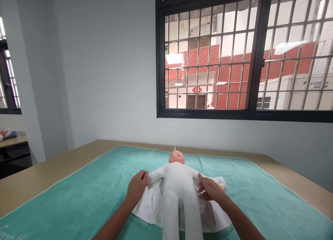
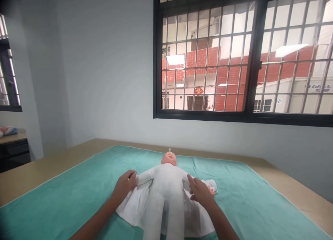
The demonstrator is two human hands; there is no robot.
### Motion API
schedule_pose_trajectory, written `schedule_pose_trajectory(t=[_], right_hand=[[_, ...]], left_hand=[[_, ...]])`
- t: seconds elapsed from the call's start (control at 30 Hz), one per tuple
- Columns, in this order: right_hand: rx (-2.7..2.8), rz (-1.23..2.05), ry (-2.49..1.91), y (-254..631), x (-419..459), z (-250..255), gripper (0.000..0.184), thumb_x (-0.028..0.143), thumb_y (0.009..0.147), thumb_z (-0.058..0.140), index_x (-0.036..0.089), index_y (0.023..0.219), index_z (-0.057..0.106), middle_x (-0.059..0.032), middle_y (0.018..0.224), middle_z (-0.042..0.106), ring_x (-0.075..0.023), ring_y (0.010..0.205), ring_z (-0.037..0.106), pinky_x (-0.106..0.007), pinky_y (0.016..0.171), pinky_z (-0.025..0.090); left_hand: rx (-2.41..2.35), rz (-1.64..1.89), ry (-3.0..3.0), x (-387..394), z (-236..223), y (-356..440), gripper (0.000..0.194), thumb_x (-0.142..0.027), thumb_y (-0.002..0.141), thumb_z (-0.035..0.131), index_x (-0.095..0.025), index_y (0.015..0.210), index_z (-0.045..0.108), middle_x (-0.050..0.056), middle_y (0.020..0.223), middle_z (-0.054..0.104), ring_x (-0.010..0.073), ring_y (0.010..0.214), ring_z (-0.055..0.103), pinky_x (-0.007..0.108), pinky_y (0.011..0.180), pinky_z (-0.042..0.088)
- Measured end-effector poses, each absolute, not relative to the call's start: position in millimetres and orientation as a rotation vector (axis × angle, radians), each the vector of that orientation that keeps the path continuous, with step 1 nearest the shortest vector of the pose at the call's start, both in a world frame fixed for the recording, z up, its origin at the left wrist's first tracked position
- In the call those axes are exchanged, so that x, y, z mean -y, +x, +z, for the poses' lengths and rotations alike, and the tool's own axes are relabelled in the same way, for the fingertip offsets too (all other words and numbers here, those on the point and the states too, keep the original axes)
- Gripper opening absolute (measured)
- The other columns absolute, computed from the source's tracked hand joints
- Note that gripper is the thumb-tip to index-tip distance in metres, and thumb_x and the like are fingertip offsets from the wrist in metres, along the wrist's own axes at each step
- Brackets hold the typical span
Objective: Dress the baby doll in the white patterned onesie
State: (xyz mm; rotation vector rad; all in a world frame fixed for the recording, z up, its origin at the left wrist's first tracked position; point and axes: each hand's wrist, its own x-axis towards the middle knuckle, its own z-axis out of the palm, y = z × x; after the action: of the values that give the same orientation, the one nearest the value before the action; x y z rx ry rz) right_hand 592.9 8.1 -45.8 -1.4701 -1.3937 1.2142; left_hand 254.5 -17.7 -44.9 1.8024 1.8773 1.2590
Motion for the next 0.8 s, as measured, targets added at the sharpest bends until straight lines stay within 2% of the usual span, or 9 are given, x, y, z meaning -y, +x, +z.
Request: schedule_pose_trajectory(t=[0.07, 0.17, 0.23, 0.3, 0.4, 0.57, 0.67, 0.8], right_hand=[[1.574, 0.746, -1.587, 589.5, -12.3, -35.4, 0.045, 0.060, 0.084, 0.046, 0.022, 0.060, 0.048, -0.0024, 0.061, 0.056, -0.0178, 0.053, 0.056, -0.033, 0.056, 0.045], [1.724, 0.226, -1.442, 548.6, -11.9, -18.5, 0.039, 0.050, 0.088, 0.044, 0.023, 0.060, 0.042, -0.0025, 0.063, 0.054, -0.0200, 0.062, 0.052, -0.035, 0.062, 0.043], [1.848, 0.218, -1.243, 505.9, -13.8, -9.2, 0.026, 0.041, 0.089, 0.047, 0.023, 0.071, 0.051, -0.0035, 0.076, 0.059, -0.0207, 0.073, 0.055, -0.035, 0.070, 0.045], [2.070, 0.285, -1.041, 462.8, -21.0, -1.9, 0.013, 0.034, 0.085, 0.054, 0.025, 0.092, 0.060, -0.0051, 0.099, 0.063, -0.0228, 0.092, 0.058, -0.036, 0.083, 0.046], [2.514, 0.243, -0.935, 413.7, -39.1, 4.1, 0.042, 0.037, 0.080, 0.062, 0.027, 0.120, 0.059, -0.0077, 0.118, 0.061, -0.0287, 0.111, 0.053, -0.041, 0.091, 0.044], [3.008, 0.127, -0.919, 379.1, -60.8, -3.1, 0.040, 0.055, 0.085, 0.053, 0.032, 0.116, 0.064, -0.0046, 0.105, 0.067, -0.0269, 0.096, 0.063, -0.039, 0.081, 0.047], [2.963, 0.007, -0.927, 377.9, -61.8, -6.9, 0.038, 0.056, 0.085, 0.054, 0.031, 0.111, 0.066, -0.0043, 0.099, 0.069, -0.0265, 0.095, 0.063, -0.038, 0.082, 0.046], [2.774, 0.082, -0.953, 396.4, -53.6, 8.5, 0.033, 0.052, 0.085, 0.057, 0.031, 0.108, 0.067, -0.0035, 0.100, 0.069, -0.0246, 0.096, 0.062, -0.035, 0.082, 0.044]], left_hand=[[-1.904, 1.341, 1.783, 6.0, -55.4, 234.0, 0.032, -0.039, 0.090, 0.036, -0.021, 0.087, 0.062, 0.005, 0.090, 0.069, 0.0215, 0.087, 0.064, 0.034, 0.083, 0.048], [-1.842, 1.355, 1.764, -3.9, -74.2, 217.7, 0.029, -0.035, 0.088, 0.038, -0.020, 0.093, 0.063, 0.007, 0.099, 0.069, 0.0222, 0.095, 0.063, 0.034, 0.087, 0.047], [-1.833, 1.286, 1.791, -4.5, -82.8, 213.9, 0.029, -0.034, 0.088, 0.038, -0.019, 0.094, 0.063, 0.007, 0.101, 0.069, 0.0222, 0.097, 0.063, 0.034, 0.088, 0.046], [-1.843, 1.200, 1.795, -1.7, -86.1, 213.0, 0.031, -0.034, 0.090, 0.036, -0.019, 0.094, 0.063, 0.007, 0.099, 0.069, 0.0213, 0.094, 0.063, 0.032, 0.085, 0.045], [-1.834, 1.133, 1.752, 3.1, -84.5, 214.1, 0.033, -0.038, 0.091, 0.034, -0.021, 0.093, 0.063, 0.005, 0.091, 0.071, 0.0196, 0.085, 0.064, 0.029, 0.079, 0.045], [-1.633, 1.320, 1.601, -2.1, -85.7, 212.1, 0.035, -0.046, 0.086, 0.040, -0.021, 0.092, 0.063, 0.005, 0.092, 0.072, 0.0216, 0.088, 0.065, 0.030, 0.078, 0.047], [-1.464, 1.453, 1.383, -9.4, -88.9, 205.8, 0.039, -0.051, 0.080, 0.045, -0.019, 0.092, 0.063, 0.006, 0.085, 0.070, 0.0226, 0.081, 0.065, 0.032, 0.074, 0.049], [-1.456, 1.501, 1.097, -11.8, -85.4, 201.0, 0.044, -0.051, 0.067, 0.057, -0.017, 0.094, 0.061, 0.006, 0.083, 0.068, 0.0195, 0.068, 0.062, 0.030, 0.061, 0.047]])
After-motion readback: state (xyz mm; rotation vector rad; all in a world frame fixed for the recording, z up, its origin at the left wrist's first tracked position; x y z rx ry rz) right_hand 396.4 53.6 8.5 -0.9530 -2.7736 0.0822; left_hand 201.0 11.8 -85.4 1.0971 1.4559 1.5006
